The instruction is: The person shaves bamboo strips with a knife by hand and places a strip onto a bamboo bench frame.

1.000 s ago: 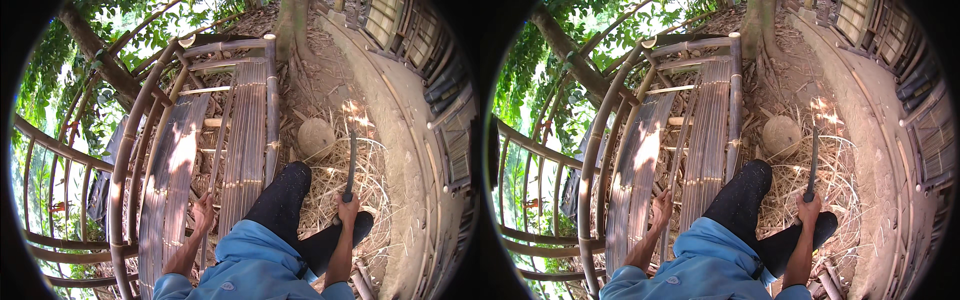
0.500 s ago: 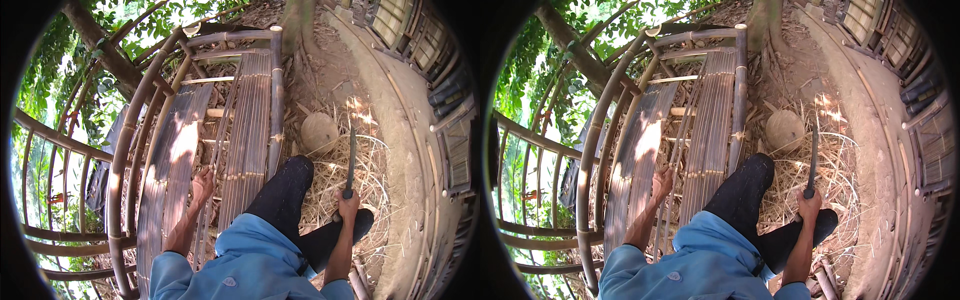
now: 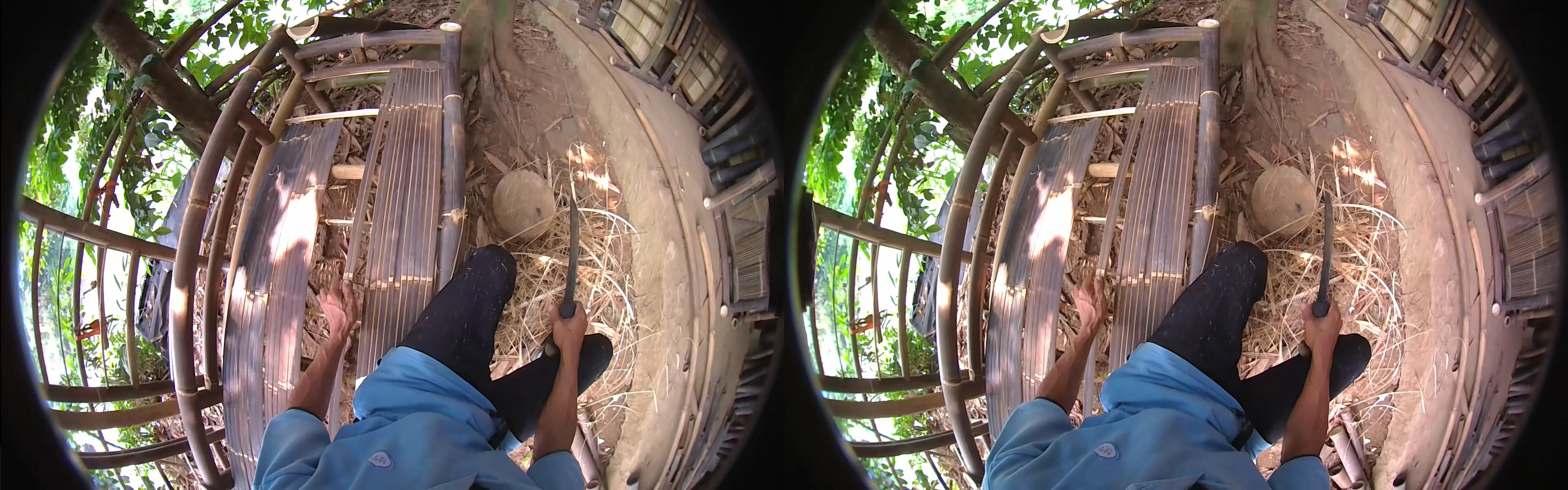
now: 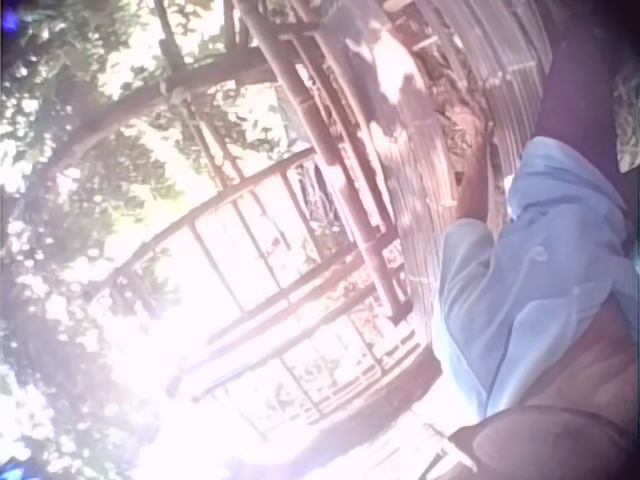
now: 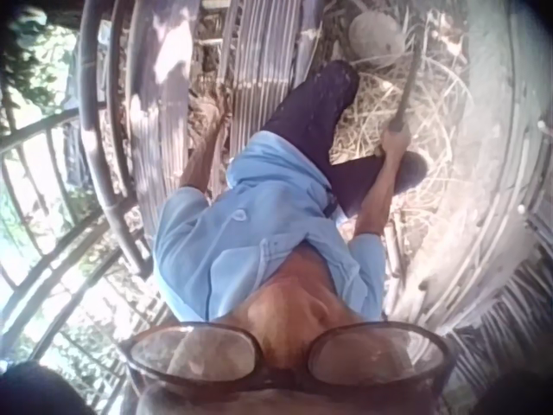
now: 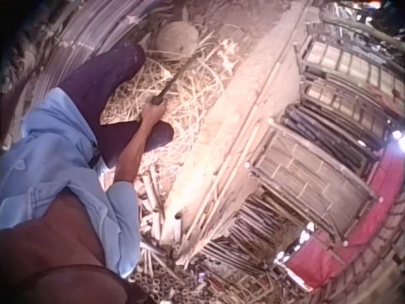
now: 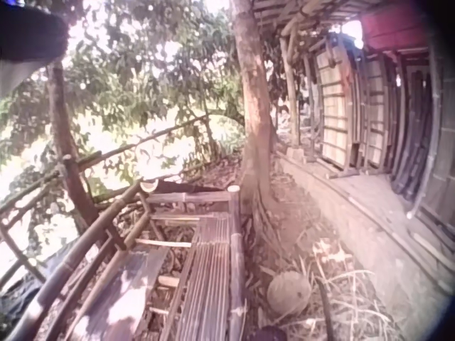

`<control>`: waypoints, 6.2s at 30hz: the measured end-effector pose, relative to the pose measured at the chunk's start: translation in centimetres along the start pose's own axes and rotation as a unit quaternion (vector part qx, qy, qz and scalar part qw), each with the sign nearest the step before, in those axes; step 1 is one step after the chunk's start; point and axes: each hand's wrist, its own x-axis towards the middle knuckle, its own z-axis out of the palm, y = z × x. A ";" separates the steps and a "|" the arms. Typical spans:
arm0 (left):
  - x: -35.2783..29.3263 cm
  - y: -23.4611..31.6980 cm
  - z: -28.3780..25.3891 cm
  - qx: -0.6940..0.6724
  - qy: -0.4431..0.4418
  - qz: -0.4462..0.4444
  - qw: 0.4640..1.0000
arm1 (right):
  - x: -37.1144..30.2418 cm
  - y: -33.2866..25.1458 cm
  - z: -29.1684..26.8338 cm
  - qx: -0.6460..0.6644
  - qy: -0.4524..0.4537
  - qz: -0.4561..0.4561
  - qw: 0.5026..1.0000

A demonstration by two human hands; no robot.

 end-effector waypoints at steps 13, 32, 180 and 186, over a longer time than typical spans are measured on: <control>-2.6 38.7 -16.7 -0.738 -0.450 0.208 0.458 | 1.2 -2.0 -0.2 0.172 0.004 0.139 0.975; -11.1 47.3 -20.8 -0.825 -0.562 0.051 0.014 | -0.2 -1.1 -4.6 0.058 0.049 0.166 0.983; -0.5 50.2 -20.1 -0.679 0.179 0.449 0.553 | -10.9 -17.1 -11.8 0.148 0.099 -0.068 0.982; -1.9 50.0 -20.2 -0.652 0.168 0.499 0.545 | -10.8 -20.5 -12.4 0.089 0.194 -0.201 0.956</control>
